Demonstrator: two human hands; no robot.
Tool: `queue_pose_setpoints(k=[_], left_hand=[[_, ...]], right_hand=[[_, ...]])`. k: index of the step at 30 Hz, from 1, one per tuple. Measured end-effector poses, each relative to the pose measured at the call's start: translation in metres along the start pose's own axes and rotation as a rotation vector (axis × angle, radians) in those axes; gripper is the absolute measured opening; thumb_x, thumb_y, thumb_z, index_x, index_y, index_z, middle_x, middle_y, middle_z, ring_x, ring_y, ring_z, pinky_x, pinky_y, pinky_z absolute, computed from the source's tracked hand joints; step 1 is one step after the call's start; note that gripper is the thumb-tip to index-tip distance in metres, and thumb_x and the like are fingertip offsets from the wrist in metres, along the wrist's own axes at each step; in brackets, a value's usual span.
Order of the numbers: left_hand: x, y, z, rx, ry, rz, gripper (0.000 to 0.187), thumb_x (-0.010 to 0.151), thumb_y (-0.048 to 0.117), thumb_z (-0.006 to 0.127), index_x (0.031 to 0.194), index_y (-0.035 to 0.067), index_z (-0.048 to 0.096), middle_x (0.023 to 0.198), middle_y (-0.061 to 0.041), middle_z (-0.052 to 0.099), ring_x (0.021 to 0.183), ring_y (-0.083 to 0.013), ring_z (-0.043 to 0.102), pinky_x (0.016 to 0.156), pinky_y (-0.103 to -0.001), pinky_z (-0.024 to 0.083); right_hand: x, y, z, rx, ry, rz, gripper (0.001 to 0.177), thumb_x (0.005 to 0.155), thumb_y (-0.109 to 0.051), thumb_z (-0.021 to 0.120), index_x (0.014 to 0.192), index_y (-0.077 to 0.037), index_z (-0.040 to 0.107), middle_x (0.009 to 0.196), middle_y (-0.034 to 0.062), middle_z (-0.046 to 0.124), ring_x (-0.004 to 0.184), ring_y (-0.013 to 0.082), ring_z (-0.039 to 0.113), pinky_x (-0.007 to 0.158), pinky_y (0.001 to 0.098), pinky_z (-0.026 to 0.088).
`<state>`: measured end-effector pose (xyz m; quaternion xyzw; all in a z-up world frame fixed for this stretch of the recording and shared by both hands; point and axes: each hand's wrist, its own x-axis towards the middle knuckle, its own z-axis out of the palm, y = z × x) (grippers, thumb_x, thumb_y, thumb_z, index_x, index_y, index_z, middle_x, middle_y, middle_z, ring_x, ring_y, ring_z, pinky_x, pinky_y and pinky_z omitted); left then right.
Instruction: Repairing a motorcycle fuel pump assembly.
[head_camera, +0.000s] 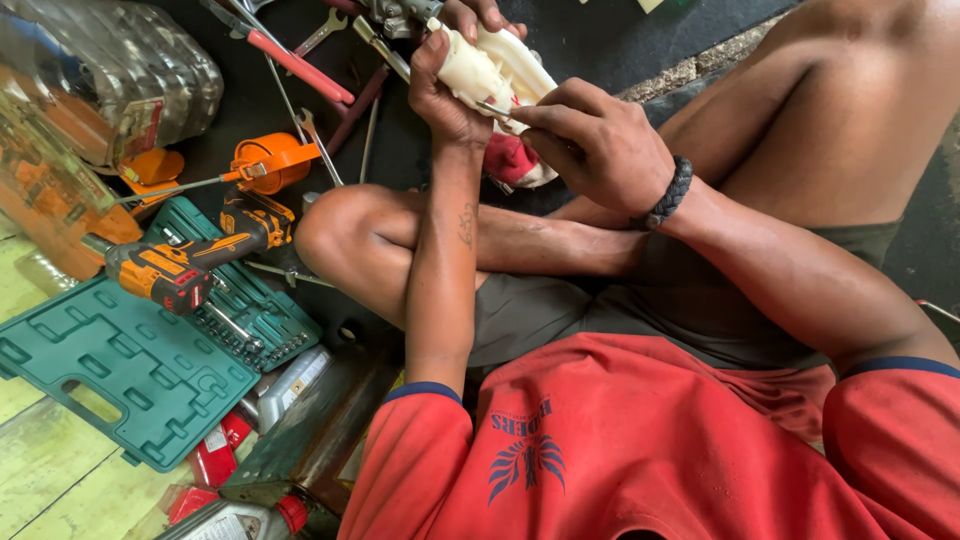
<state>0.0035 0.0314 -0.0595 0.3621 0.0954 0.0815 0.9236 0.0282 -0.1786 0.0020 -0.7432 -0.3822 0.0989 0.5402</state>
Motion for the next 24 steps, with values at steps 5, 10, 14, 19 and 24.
queue_pose_setpoints(k=[5, 10, 14, 19, 24], left_hand=[[0.001, -0.002, -0.003, 0.041, 0.027, 0.054, 0.034, 0.100, 0.036, 0.061, 0.098, 0.003, 0.055, 0.107, -0.015, 0.058, 0.106, -0.0259, 0.060, 0.106, -0.044, 0.050], [0.005, -0.010, -0.012, 0.293, 0.066, 0.194, 0.027, 0.102, 0.027, 0.062, 0.097, 0.001, 0.058, 0.104, -0.016, 0.065, 0.102, -0.0230, 0.059, 0.098, -0.035, 0.046], [0.009, -0.020, -0.009, 0.627, 0.181, 0.311, 0.028, 0.104, 0.021, 0.058, 0.091, -0.004, 0.065, 0.095, -0.013, 0.068, 0.088, -0.0196, 0.059, 0.086, -0.033, 0.047], [0.008, -0.025, -0.010, 0.711, 0.207, 0.292, 0.039, 0.108, 0.028, 0.050, 0.083, 0.000, 0.063, 0.094, -0.014, 0.072, 0.089, -0.0208, 0.065, 0.088, -0.033, 0.050], [0.005, -0.029, -0.015, 0.514, 0.265, 0.248, 0.042, 0.112, 0.032, 0.046, 0.086, 0.001, 0.057, 0.097, -0.016, 0.070, 0.090, -0.0213, 0.062, 0.090, -0.034, 0.047]], right_hand=[[-0.002, -0.008, -0.001, -0.042, 0.000, 0.006, 0.026, 0.101, -0.009, 0.075, 0.126, -0.005, 0.072, 0.108, 0.0114, 0.065, 0.086, 0.0280, 0.069, 0.073, 0.0383, 0.057], [-0.005, -0.009, 0.005, -0.133, 0.027, -0.001, 0.028, 0.102, -0.009, 0.074, 0.129, -0.003, 0.070, 0.107, 0.0115, 0.065, 0.085, 0.0278, 0.069, 0.073, 0.0371, 0.057], [-0.008, 0.002, 0.011, -0.159, 0.040, 0.029, 0.026, 0.100, -0.007, 0.075, 0.126, -0.005, 0.071, 0.106, 0.0105, 0.065, 0.084, 0.0270, 0.069, 0.072, 0.0363, 0.058], [-0.012, 0.008, 0.022, -0.208, 0.059, 0.014, 0.030, 0.097, -0.008, 0.076, 0.126, -0.005, 0.071, 0.104, 0.0104, 0.065, 0.083, 0.0267, 0.070, 0.071, 0.0361, 0.058], [-0.016, 0.013, 0.030, -0.224, 0.054, 0.044, 0.028, 0.096, -0.009, 0.076, 0.123, -0.007, 0.072, 0.094, 0.0100, 0.065, 0.079, 0.0280, 0.069, 0.066, 0.0384, 0.057]])
